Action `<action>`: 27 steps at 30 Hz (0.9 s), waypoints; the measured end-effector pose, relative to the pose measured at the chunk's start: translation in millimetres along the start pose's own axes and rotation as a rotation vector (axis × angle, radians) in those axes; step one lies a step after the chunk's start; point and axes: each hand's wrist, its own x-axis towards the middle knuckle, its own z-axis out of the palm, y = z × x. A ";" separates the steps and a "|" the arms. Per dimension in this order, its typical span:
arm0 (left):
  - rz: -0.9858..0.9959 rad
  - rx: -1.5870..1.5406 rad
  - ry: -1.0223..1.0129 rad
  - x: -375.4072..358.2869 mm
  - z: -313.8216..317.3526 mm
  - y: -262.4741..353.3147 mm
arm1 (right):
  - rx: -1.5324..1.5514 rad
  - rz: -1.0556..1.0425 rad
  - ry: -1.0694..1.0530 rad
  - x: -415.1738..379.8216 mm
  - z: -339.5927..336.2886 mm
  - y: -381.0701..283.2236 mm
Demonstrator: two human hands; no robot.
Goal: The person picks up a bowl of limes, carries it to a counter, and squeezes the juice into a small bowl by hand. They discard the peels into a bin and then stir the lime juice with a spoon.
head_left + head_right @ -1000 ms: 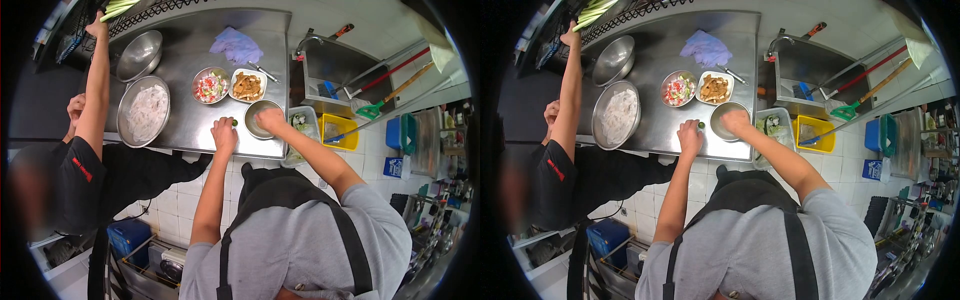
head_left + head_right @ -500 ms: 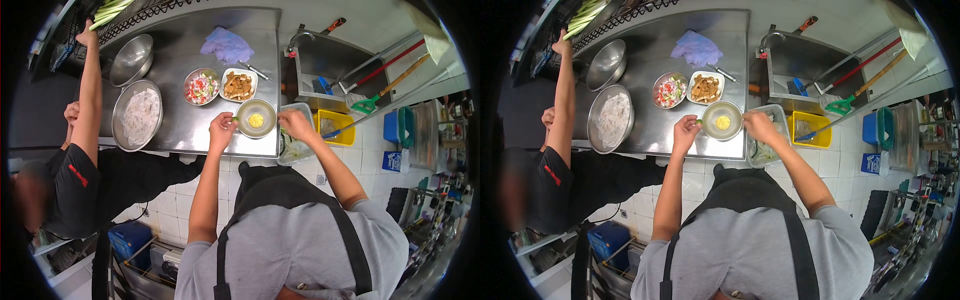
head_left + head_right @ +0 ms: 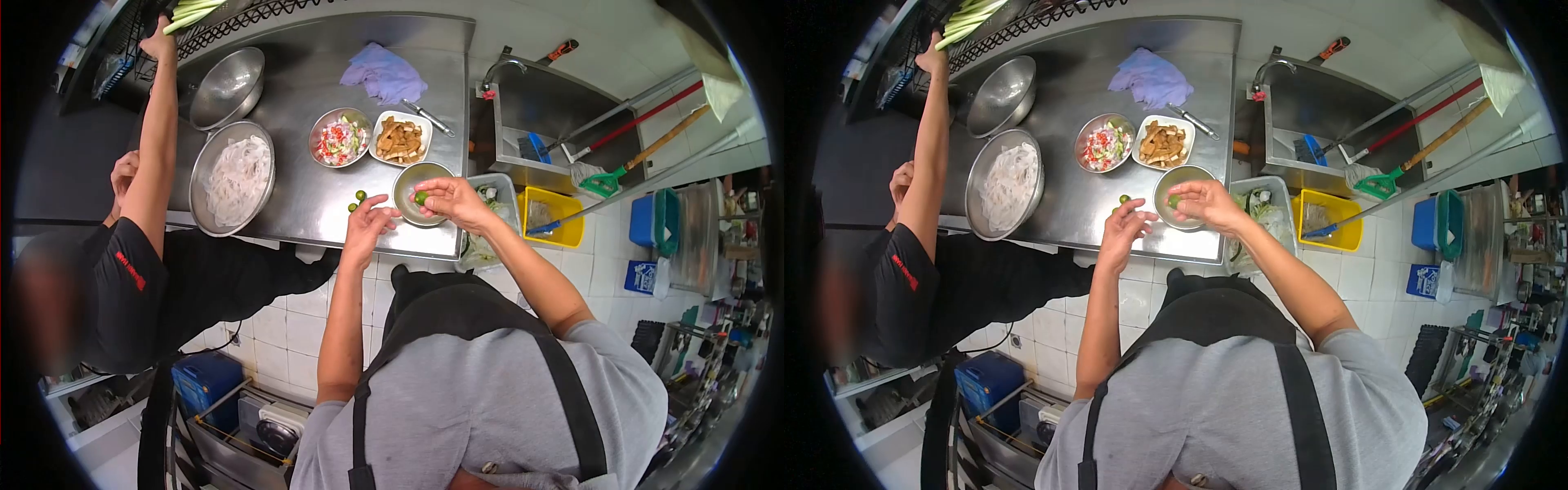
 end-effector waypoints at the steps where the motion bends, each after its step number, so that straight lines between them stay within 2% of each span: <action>1: -0.029 -0.002 0.033 -3.4 -8.4 -4.5 | 0.060 -0.005 0.019 0.2 1.0 0.6; 4: -0.067 -0.087 0.096 -13.0 -35.4 -29.5 | -0.012 0.063 0.021 3.3 -9.7 5.4; 7: -0.102 -0.164 0.143 -22.0 -58.8 -53.8 | -0.472 0.001 0.113 16.0 -18.4 20.0; 10: -0.155 -0.182 0.202 -30.8 -67.1 -60.3 | -1.252 -0.241 0.115 24.4 -23.9 20.7; 19: -0.141 -0.239 0.223 -38.4 -75.1 -64.8 | -1.634 -0.120 0.029 60.7 -33.1 55.1; 22: -0.131 -0.252 0.225 -38.2 -79.7 -67.9 | -1.660 -0.116 0.030 66.6 -29.8 56.5; 25: -0.133 -0.251 0.234 -42.9 -83.5 -74.6 | -1.680 -0.216 0.003 71.1 -35.8 65.4; 27: -0.141 -0.248 0.244 -42.2 -84.4 -75.7 | -1.675 -0.171 0.039 74.2 -38.3 71.0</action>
